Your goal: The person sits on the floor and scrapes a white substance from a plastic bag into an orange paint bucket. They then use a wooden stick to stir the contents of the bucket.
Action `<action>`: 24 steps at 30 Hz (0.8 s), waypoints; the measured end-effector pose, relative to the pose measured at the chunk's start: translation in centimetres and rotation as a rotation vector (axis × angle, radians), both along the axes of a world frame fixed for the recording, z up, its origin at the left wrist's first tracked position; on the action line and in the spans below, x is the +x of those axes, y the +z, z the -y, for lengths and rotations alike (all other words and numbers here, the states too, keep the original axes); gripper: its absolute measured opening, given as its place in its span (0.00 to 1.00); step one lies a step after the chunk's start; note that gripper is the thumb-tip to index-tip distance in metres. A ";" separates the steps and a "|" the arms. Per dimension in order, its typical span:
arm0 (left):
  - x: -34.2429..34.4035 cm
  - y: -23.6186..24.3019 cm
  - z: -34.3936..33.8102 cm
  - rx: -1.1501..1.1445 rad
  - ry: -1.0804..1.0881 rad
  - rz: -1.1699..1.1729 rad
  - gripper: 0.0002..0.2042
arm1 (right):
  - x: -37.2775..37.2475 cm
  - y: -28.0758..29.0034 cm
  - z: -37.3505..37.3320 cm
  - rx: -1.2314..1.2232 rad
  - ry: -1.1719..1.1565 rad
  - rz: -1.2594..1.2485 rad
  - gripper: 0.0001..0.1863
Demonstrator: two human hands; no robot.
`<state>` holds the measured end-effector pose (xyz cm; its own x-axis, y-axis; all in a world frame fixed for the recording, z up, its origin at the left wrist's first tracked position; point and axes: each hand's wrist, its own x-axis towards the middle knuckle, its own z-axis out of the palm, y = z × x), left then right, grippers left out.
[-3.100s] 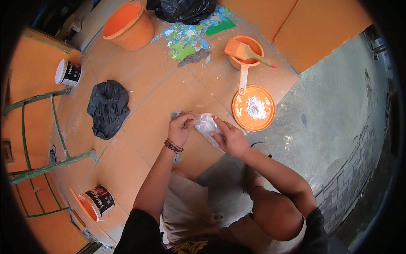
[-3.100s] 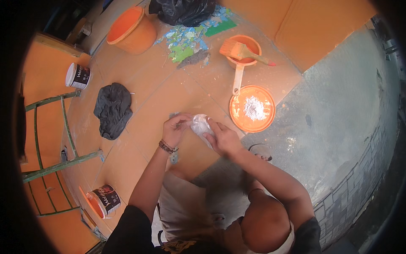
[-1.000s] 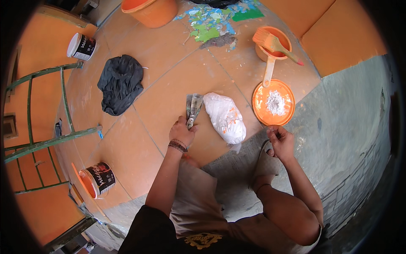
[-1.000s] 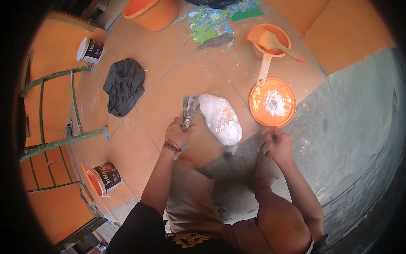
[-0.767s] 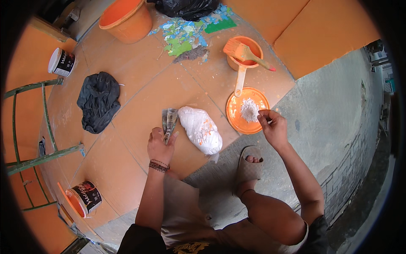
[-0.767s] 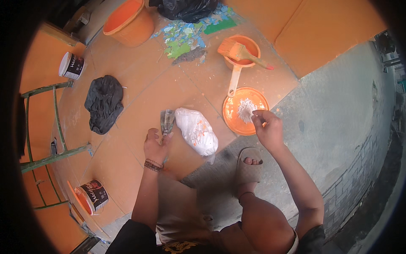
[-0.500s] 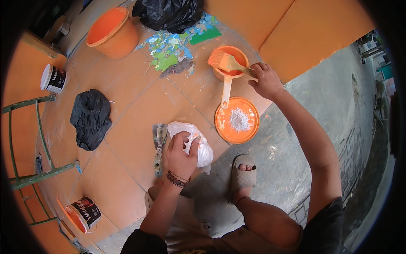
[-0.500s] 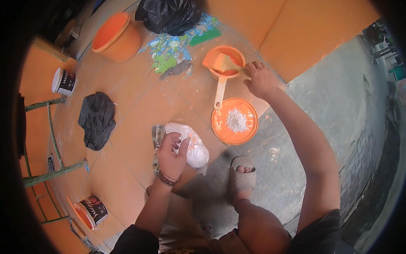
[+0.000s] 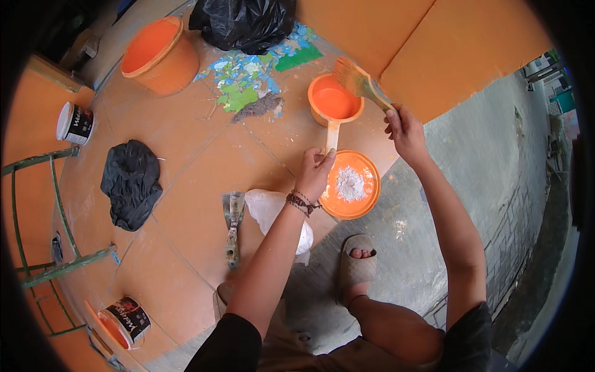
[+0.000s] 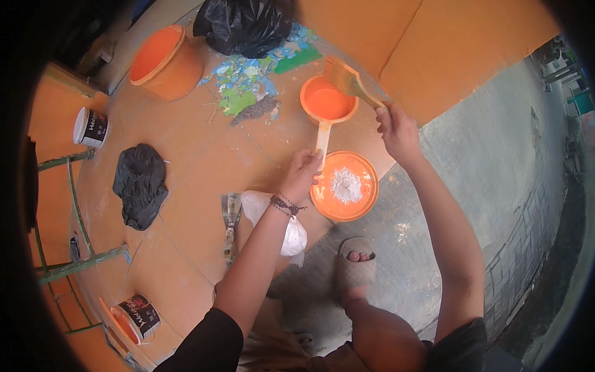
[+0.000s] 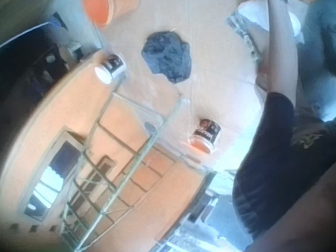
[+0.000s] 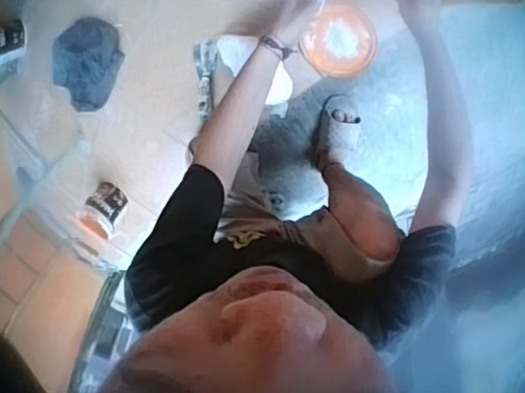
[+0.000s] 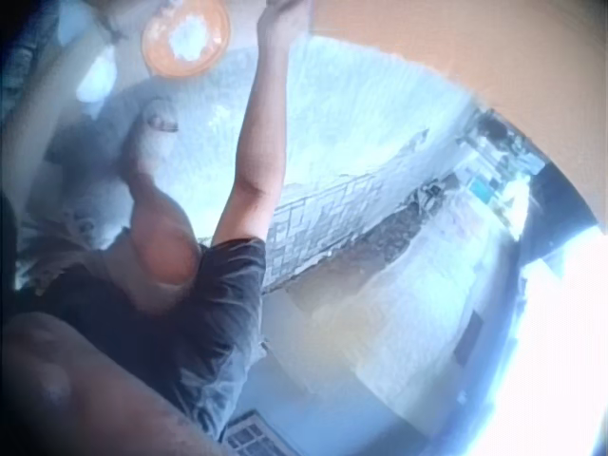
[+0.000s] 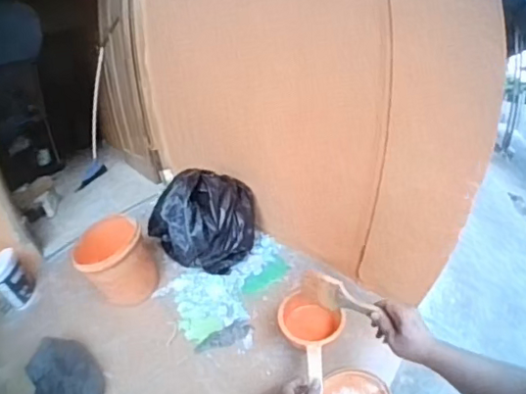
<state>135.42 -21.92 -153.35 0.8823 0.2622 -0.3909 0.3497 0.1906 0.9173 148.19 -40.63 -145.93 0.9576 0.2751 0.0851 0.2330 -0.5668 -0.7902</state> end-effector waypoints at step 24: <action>-12.6 6.1 -7.1 0.225 0.035 -0.051 0.08 | -23.5 11.9 4.3 0.906 -0.500 -0.220 0.31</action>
